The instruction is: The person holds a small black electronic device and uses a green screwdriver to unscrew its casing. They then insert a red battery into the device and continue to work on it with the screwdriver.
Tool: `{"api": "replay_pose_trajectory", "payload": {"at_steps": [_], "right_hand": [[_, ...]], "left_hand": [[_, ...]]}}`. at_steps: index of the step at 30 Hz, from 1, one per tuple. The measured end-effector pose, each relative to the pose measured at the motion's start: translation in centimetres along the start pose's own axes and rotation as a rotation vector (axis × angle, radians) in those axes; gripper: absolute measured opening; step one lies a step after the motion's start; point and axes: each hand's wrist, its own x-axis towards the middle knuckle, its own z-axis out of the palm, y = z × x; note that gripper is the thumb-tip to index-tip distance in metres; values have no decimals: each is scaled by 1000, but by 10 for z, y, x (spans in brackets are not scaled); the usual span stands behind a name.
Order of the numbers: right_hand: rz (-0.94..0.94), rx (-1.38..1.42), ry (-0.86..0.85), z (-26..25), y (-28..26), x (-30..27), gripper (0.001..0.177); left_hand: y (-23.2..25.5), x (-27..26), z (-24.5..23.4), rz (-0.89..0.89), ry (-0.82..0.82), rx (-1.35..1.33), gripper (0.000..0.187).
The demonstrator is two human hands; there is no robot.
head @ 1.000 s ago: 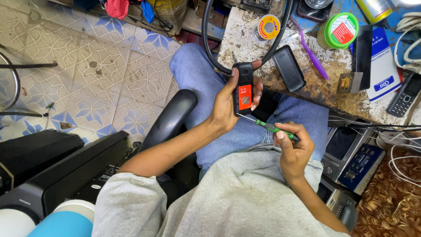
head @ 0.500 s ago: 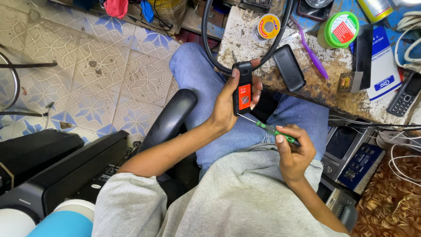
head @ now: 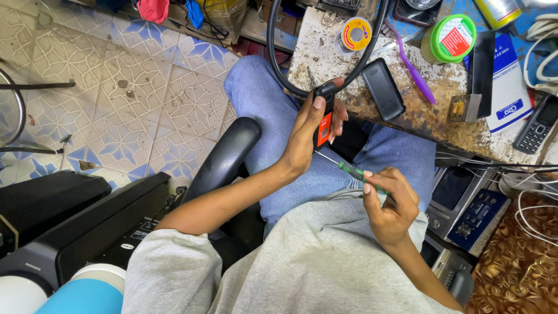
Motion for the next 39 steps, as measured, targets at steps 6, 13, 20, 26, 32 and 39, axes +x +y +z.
{"api": "replay_pose_trajectory", "payload": {"at_steps": [6,13,20,26,32,39], "right_hand": [[-160,-189,-152,-9,-12,9,18],[-84,-389,-194,-11,-19,24,23],[-135,-401,-223,-7,-18,20,16],[-79,-404,-216,-5,-22,24,22],[-74,-423,-172,-3,-24,30,24],[-84,-427,-237,-7,-16,28,18]], "left_hand": [[-2,-1,-3,-4,4,20,58],[-4,-6,0,23,56,32,60],[5,-4,0,39,94,74,62],[8,-8,3,29,116,105,63],[3,-9,1,18,138,87,62],[-6,-9,-3,1,182,83,65]]}}
